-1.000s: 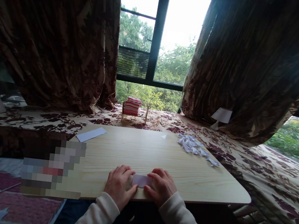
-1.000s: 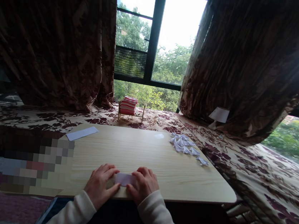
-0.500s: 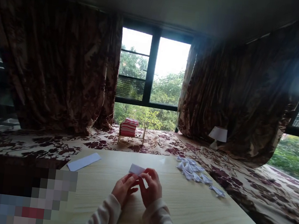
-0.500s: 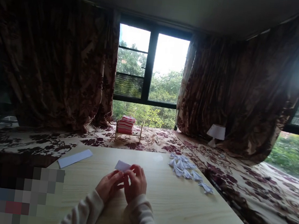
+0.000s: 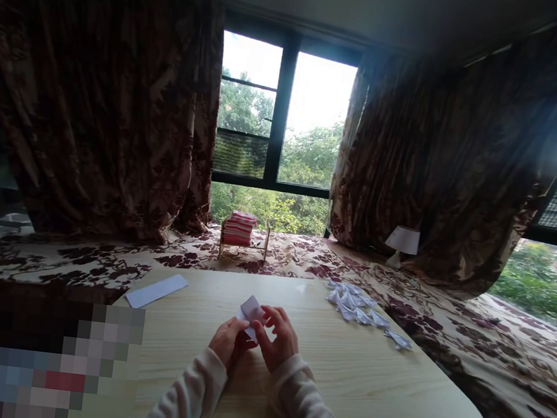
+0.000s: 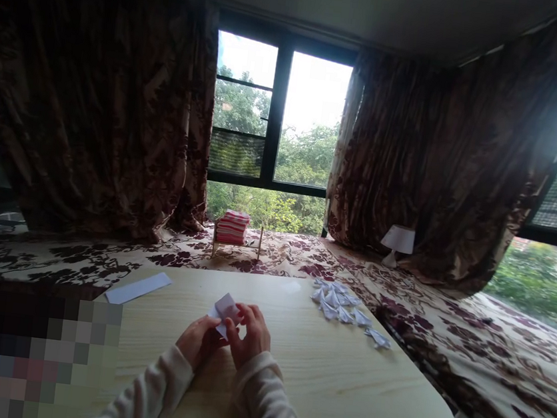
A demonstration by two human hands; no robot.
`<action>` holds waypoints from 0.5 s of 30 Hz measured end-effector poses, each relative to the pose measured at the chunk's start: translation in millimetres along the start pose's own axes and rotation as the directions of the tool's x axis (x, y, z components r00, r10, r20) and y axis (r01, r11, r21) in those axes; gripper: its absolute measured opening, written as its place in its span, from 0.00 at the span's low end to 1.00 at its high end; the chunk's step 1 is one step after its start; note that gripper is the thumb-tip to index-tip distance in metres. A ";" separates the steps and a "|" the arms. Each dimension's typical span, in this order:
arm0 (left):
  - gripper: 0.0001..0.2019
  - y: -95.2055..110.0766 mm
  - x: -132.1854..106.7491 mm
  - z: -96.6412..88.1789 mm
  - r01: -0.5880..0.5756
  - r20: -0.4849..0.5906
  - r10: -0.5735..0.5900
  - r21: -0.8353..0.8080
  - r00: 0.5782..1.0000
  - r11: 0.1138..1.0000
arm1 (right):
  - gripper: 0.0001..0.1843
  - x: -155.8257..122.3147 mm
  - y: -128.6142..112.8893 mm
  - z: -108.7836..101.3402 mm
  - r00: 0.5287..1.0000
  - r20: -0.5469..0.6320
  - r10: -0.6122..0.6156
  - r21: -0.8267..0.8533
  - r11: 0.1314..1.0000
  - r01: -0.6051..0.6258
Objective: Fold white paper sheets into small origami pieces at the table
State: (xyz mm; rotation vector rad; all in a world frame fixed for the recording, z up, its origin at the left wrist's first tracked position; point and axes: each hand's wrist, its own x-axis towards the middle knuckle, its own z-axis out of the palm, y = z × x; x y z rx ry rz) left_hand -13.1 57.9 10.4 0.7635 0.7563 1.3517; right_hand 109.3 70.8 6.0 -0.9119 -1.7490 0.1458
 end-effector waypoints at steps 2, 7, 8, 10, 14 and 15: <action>0.07 -0.2 -0.2 0.9 0.004 -0.001 -0.004 0.009 1.000 1.000 | 0.17 -0.3 2.1 0.5 1.000 -0.003 0.004 -0.029 1.000 -0.005; 0.09 -0.2 -1.5 4.6 -0.026 0.006 0.026 0.046 1.000 0.999 | 0.19 0.2 5.5 1.4 0.999 -0.035 -0.009 -0.047 0.999 0.007; 0.09 -0.7 -1.7 5.0 -0.040 0.002 0.040 0.057 0.999 0.998 | 0.19 0.4 6.1 1.6 0.999 -0.046 -0.007 -0.034 0.999 0.005; 0.10 -1.8 -1.7 4.9 -0.072 -0.014 0.074 0.085 0.997 0.994 | 0.20 1.1 7.0 1.9 0.998 -0.062 0.011 0.021 1.000 -0.010; 0.13 -2.4 -1.6 3.0 -0.112 -0.051 0.123 0.181 0.991 0.977 | 0.10 3.7 7.1 1.2 0.978 -0.010 0.208 0.324 0.926 -0.193; 0.12 -2.1 -1.8 2.6 -0.121 -0.057 0.135 0.208 0.989 0.971 | 0.07 4.5 7.4 1.0 0.958 0.035 0.284 0.426 0.863 -0.271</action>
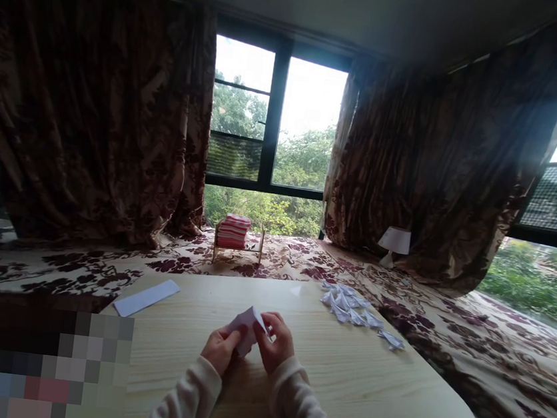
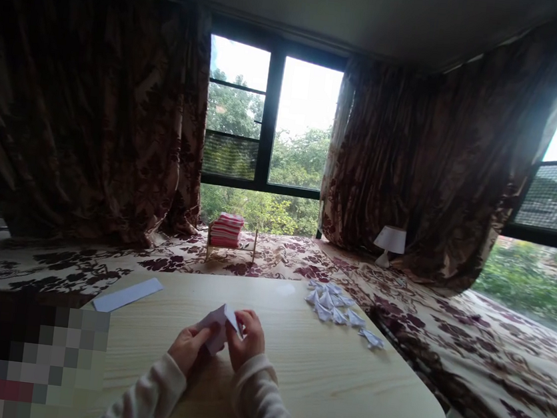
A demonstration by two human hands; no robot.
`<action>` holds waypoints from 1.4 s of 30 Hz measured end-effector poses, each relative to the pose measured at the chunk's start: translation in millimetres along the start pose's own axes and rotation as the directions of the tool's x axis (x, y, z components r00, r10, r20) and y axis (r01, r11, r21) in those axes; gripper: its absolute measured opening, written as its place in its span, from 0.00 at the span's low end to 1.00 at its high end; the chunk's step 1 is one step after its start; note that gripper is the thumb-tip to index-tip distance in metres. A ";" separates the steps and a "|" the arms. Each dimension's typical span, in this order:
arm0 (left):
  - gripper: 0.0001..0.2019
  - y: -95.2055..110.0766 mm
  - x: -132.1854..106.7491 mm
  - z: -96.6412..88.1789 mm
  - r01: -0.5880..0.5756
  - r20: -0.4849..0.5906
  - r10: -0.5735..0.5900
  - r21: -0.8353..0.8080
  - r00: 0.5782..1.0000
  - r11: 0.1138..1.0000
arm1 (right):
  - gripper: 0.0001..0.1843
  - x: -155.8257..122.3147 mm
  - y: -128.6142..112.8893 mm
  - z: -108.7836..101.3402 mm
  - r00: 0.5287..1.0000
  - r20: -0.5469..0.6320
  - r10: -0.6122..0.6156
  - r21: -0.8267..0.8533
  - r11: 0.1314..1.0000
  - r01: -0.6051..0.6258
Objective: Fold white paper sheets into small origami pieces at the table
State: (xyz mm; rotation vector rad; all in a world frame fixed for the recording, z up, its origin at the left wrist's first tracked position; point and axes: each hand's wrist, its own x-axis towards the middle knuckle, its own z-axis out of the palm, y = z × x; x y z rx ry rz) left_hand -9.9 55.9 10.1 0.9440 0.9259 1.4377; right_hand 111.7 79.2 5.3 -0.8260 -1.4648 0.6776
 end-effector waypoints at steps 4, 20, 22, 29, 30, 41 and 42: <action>0.09 1.0 -1.4 0.6 -0.048 -0.015 0.050 0.095 0.999 0.994 | 0.10 4.7 4.1 -1.0 0.972 0.034 0.233 0.277 0.932 -0.233; 0.09 0.7 -5.0 2.5 -0.074 0.049 0.067 0.173 0.997 0.982 | 0.25 17.5 23.1 -10.6 0.856 -0.049 0.514 0.657 0.663 -0.360; 0.09 0.0 -3.8 0.7 -0.060 0.036 0.056 0.154 0.998 0.986 | 0.26 18.2 25.0 -12.3 0.848 -0.059 0.526 0.662 0.656 -0.361; 0.16 0.3 10.5 -12.3 -0.009 -0.002 0.009 0.000 1.000 1.000 | 0.25 12.6 23.8 -9.4 0.858 0.039 0.512 0.602 0.673 -0.430; 0.17 0.1 12.2 -13.8 0.005 0.003 -0.005 -0.018 1.000 1.000 | 0.25 11.6 23.6 -8.6 0.860 0.054 0.508 0.587 0.680 -0.439; 0.19 12.6 9.0 -13.9 0.173 0.144 -0.160 -0.084 0.976 0.981 | 0.23 10.2 28.0 -9.0 0.881 0.052 0.470 0.474 0.765 -0.436; 0.20 13.2 10.1 -15.2 0.182 0.154 -0.168 -0.083 0.974 0.980 | 0.22 9.5 28.1 -8.2 0.885 0.054 0.462 0.460 0.775 -0.433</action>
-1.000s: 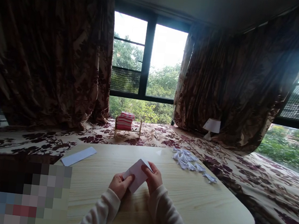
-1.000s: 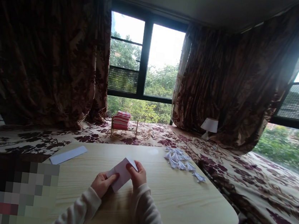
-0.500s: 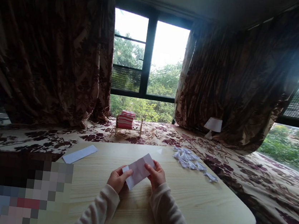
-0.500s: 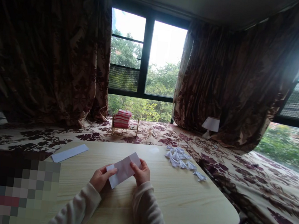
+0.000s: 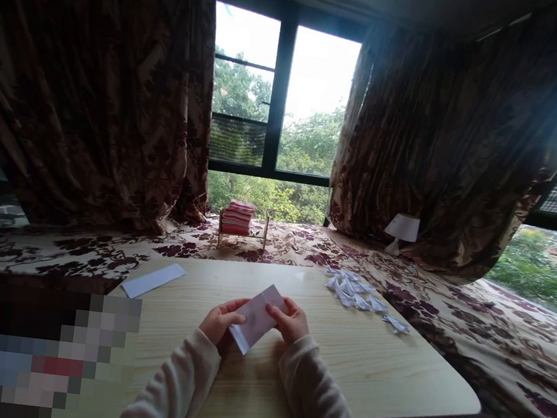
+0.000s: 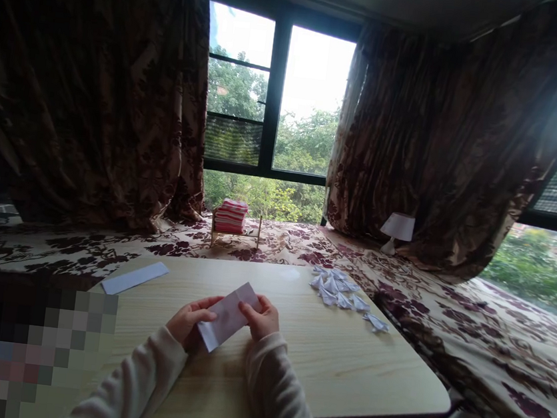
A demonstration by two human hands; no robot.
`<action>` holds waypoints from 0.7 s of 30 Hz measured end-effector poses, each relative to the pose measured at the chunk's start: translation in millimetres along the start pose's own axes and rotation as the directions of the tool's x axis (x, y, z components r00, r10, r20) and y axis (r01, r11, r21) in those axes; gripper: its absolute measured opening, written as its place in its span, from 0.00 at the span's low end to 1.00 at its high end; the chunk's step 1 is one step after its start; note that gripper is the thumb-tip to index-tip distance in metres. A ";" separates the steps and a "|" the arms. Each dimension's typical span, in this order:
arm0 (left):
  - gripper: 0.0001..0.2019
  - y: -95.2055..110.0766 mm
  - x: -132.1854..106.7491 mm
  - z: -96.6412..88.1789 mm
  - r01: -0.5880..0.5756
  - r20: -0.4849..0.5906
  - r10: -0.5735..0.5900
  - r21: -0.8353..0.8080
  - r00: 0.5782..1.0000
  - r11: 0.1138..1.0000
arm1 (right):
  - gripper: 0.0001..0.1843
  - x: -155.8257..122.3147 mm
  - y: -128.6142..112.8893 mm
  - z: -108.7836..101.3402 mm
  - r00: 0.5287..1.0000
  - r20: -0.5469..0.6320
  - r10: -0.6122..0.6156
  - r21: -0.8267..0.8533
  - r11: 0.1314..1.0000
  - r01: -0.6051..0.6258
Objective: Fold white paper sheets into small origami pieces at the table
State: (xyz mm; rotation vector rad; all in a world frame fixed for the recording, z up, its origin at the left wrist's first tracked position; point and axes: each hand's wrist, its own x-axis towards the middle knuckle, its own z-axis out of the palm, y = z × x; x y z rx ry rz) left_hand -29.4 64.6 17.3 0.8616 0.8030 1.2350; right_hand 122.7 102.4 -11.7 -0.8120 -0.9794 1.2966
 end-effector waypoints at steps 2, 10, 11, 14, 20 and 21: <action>0.21 -0.4 3.0 -4.4 0.008 -0.004 -0.008 0.013 1.000 1.000 | 0.20 -1.1 1.3 1.1 1.000 0.009 -0.017 -0.040 0.999 0.017; 0.17 -10.3 10.2 -16.0 -0.019 -0.064 0.026 0.108 0.998 0.994 | 0.16 -3.6 -1.5 2.0 0.993 0.005 -0.115 -0.206 0.972 0.113; 0.16 -10.2 9.6 -15.6 -0.019 -0.064 0.026 0.114 0.998 0.993 | 0.16 -4.1 -2.2 1.9 0.992 0.004 -0.124 -0.223 0.967 0.122; 0.18 -8.4 8.0 -15.0 0.001 -0.051 0.006 0.120 0.999 0.993 | 0.14 -5.6 -4.2 1.3 0.989 0.000 -0.150 -0.266 0.953 0.145; 0.16 -2.4 3.7 -12.7 0.029 -0.002 -0.029 0.095 1.000 0.995 | 0.12 -6.2 -4.8 -0.1 0.985 0.002 -0.174 -0.318 0.934 0.165; 0.15 -1.3 2.4 -11.3 0.028 0.005 -0.029 0.087 1.000 0.996 | 0.12 -5.8 -4.6 -0.3 0.984 0.001 -0.177 -0.323 0.931 0.168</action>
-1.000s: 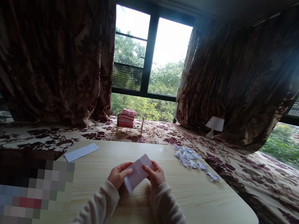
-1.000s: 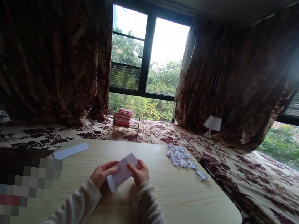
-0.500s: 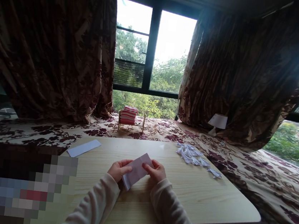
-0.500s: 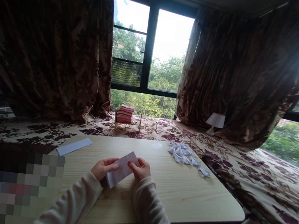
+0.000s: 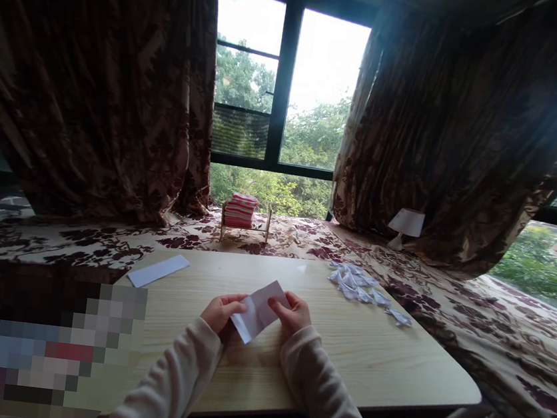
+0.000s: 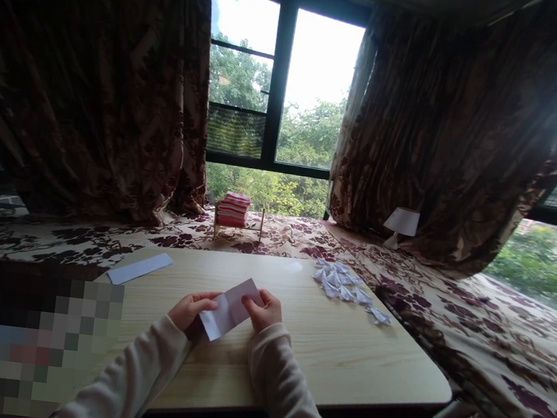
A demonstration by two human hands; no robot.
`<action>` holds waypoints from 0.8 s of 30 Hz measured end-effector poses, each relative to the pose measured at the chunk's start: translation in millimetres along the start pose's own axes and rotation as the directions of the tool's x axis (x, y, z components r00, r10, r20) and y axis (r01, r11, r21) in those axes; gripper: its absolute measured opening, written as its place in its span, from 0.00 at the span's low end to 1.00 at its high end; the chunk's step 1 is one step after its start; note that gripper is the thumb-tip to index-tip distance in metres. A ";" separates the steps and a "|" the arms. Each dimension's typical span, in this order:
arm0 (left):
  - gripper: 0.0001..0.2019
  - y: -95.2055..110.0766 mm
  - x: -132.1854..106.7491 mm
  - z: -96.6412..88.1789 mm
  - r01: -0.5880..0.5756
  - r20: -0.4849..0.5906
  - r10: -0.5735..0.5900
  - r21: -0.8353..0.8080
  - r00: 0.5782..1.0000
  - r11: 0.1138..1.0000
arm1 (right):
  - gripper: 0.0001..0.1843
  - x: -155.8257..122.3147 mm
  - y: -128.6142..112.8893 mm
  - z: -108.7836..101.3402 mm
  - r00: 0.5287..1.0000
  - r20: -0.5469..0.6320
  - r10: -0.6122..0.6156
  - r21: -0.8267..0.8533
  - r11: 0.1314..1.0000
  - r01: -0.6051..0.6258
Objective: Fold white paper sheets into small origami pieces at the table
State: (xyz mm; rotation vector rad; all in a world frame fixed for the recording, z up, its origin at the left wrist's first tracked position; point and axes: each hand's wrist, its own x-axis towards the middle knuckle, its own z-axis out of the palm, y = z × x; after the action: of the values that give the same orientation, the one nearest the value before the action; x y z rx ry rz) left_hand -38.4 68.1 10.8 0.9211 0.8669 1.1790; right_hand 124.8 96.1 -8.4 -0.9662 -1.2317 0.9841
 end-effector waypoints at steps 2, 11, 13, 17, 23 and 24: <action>0.15 2.4 -2.9 3.4 -0.003 0.013 0.003 -0.017 1.000 1.000 | 0.12 0.8 0.7 -0.1 1.000 -0.005 -0.005 -0.011 1.000 0.005; 0.19 6.4 -8.7 9.5 0.031 0.036 -0.029 -0.049 0.999 0.998 | 0.12 0.5 -3.2 -1.4 1.000 -0.015 -0.001 -0.027 1.000 0.000; 0.20 6.8 -8.9 7.7 0.048 0.027 -0.047 -0.043 0.999 0.998 | 0.12 0.3 -4.8 -2.0 1.000 -0.019 0.003 -0.018 1.000 -0.003; 0.22 7.0 -8.6 6.0 0.040 0.017 -0.039 -0.045 0.999 0.998 | 0.13 0.1 -8.1 -3.2 0.999 -0.051 0.008 -0.002 1.000 -0.008; 0.26 6.5 -11.1 10.5 -0.001 0.015 0.002 -0.066 1.000 0.998 | 0.12 -0.7 -13.5 -3.9 0.996 -0.085 0.013 0.012 1.000 -0.012; 0.26 6.8 -12.0 11.6 -0.005 0.020 0.006 -0.070 1.000 0.998 | 0.12 -0.7 -14.1 -3.9 0.996 -0.090 0.013 0.014 1.000 -0.012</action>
State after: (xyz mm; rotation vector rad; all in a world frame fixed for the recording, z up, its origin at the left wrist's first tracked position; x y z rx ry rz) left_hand -32.3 55.7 22.5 0.8771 0.8028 1.1958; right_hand 129.6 91.1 4.5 -0.9982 -1.1444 0.9475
